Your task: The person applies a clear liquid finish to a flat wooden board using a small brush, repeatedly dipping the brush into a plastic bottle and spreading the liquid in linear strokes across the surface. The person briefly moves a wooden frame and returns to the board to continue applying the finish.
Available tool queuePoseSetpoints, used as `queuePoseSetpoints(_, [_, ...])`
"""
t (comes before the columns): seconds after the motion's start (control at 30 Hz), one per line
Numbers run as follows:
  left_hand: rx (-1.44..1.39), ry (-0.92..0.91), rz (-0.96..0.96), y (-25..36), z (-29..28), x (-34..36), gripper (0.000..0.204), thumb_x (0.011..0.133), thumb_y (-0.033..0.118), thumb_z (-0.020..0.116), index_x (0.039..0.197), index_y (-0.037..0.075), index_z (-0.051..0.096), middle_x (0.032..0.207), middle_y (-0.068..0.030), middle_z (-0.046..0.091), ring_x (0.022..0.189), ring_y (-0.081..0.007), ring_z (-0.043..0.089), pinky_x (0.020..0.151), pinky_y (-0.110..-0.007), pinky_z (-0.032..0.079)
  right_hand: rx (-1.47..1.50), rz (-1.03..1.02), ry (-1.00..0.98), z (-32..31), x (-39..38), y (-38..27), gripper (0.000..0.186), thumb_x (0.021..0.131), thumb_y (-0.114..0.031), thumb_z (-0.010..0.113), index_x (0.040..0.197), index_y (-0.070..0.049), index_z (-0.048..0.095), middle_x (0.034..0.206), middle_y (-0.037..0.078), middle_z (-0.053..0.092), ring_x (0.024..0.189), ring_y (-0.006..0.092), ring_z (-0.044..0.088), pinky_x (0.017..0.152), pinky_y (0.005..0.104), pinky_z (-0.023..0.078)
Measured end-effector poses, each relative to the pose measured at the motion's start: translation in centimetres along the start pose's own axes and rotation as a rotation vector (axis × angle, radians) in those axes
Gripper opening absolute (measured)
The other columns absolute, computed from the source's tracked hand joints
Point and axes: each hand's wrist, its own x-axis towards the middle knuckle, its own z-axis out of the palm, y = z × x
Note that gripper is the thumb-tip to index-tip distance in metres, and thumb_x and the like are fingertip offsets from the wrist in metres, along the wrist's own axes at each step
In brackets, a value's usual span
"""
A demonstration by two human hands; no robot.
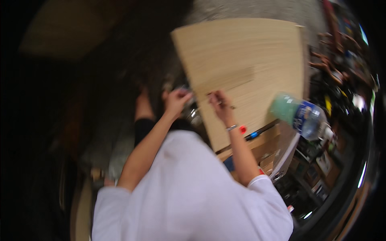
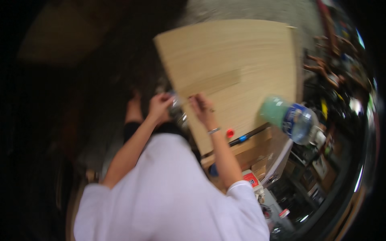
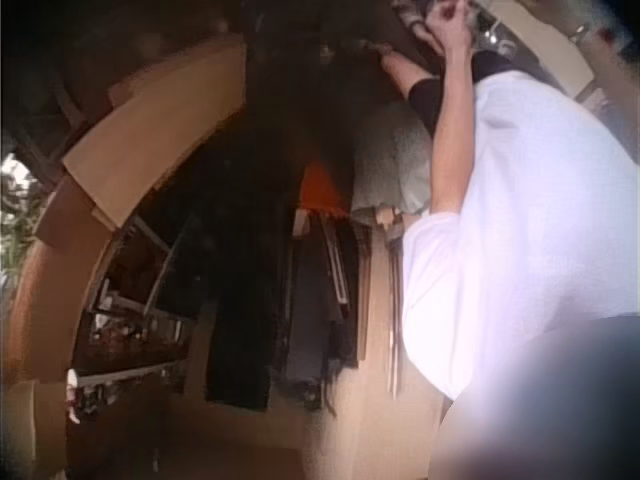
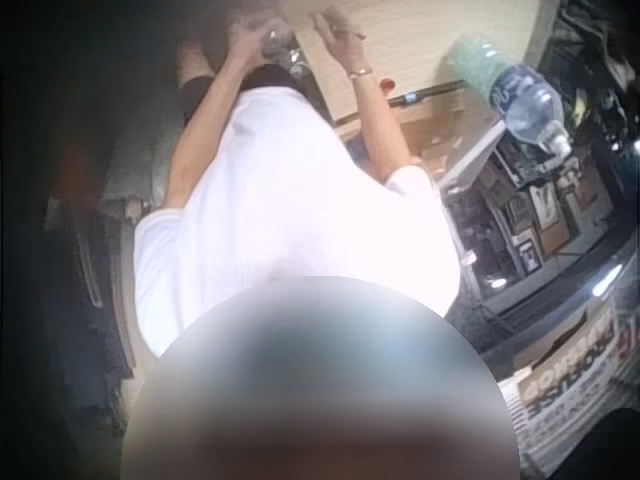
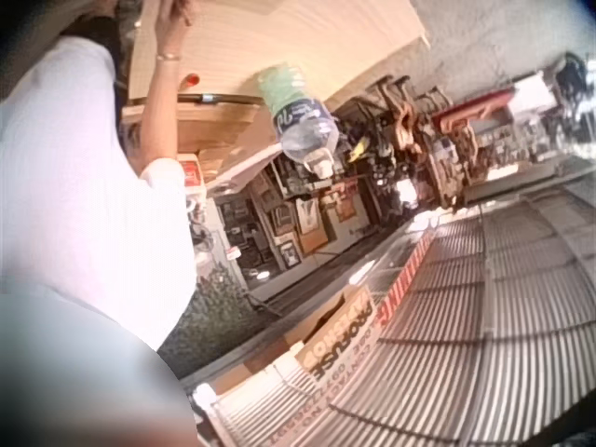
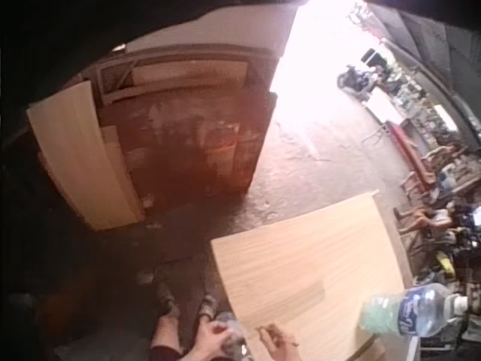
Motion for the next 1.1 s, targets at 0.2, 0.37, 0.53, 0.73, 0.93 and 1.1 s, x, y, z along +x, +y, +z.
queuePoseSetpoints(0.2, [-0.089,-0.056,-0.059,0.8,-1.4,-0.3,0.010,0.084,0.002,0.073,0.092,-0.001,0.069,0.082,-0.0031,0.069,0.072,-0.0096,0.062,0.071,-0.023,0.051,0.319,0.151,0.032,0.7,4.8,1.4,0.017,0.098,-0.021,0.059,0.097,-0.004,0.056,0.080,0.002,0.060,0.070,0.0068,0.056,0.060,0.0225,0.044])
queuePoseSetpoints(0.37, [-0.159,-0.080,-0.111,-1.0,-1.8,0.4,0.010,0.085,0.005,0.072,0.092,-0.001,0.068,0.081,-0.0034,0.068,0.071,-0.0105,0.062,0.068,-0.023,0.050,0.341,0.071,0.050,0.8,4.3,1.3,0.020,0.098,-0.022,0.059,0.097,-0.002,0.056,0.080,0.002,0.060,0.070,0.0081,0.057,0.062,0.0236,0.045])
queuePoseSetpoints(0.53, [-0.043,-0.036,-0.174,-2.2,-4.6,-0.2,0.012,0.084,0.004,0.074,0.093,-0.001,0.069,0.082,-0.0034,0.068,0.072,-0.0100,0.062,0.067,-0.022,0.050,0.334,0.076,0.040,0.8,4.4,1.6,0.021,0.098,-0.023,0.059,0.098,-0.002,0.056,0.077,0.001,0.059,0.070,0.0081,0.057,0.063,0.0234,0.045])
queuePoseSetpoints(0.73, [-0.165,-0.071,-0.200,-0.8,-5.8,-1.4,0.016,0.085,0.009,0.075,0.097,0.000,0.068,0.085,-0.0042,0.069,0.072,-0.0108,0.064,0.067,-0.024,0.053,0.266,0.045,0.071,1.1,4.6,1.8,0.023,0.097,-0.023,0.058,0.093,-0.001,0.055,0.070,0.005,0.059,0.068,0.0120,0.058,0.064,0.0287,0.048])
queuePoseSetpoints(0.93, [-0.090,-0.117,-0.230,1.5,-3.1,-0.5,0.018,0.086,0.012,0.075,0.100,0.002,0.068,0.088,-0.0040,0.070,0.077,-0.0125,0.066,0.069,-0.024,0.054,0.237,0.021,0.135,1.4,4.2,1.3,0.023,0.096,-0.023,0.058,0.091,-0.001,0.055,0.071,0.005,0.060,0.067,0.0130,0.059,0.065,0.0293,0.049])
queuePoseSetpoints(1.1, [-0.046,-0.131,-0.243,2.3,-1.7,0.0,0.021,0.086,0.014,0.075,0.102,0.003,0.067,0.090,-0.0052,0.069,0.081,-0.0153,0.067,0.072,-0.027,0.054,0.274,0.030,0.180,1.4,3.9,0.9,0.026,0.096,-0.026,0.058,0.092,0.000,0.055,0.074,0.007,0.062,0.069,0.0138,0.061,0.066,0.0290,0.050])
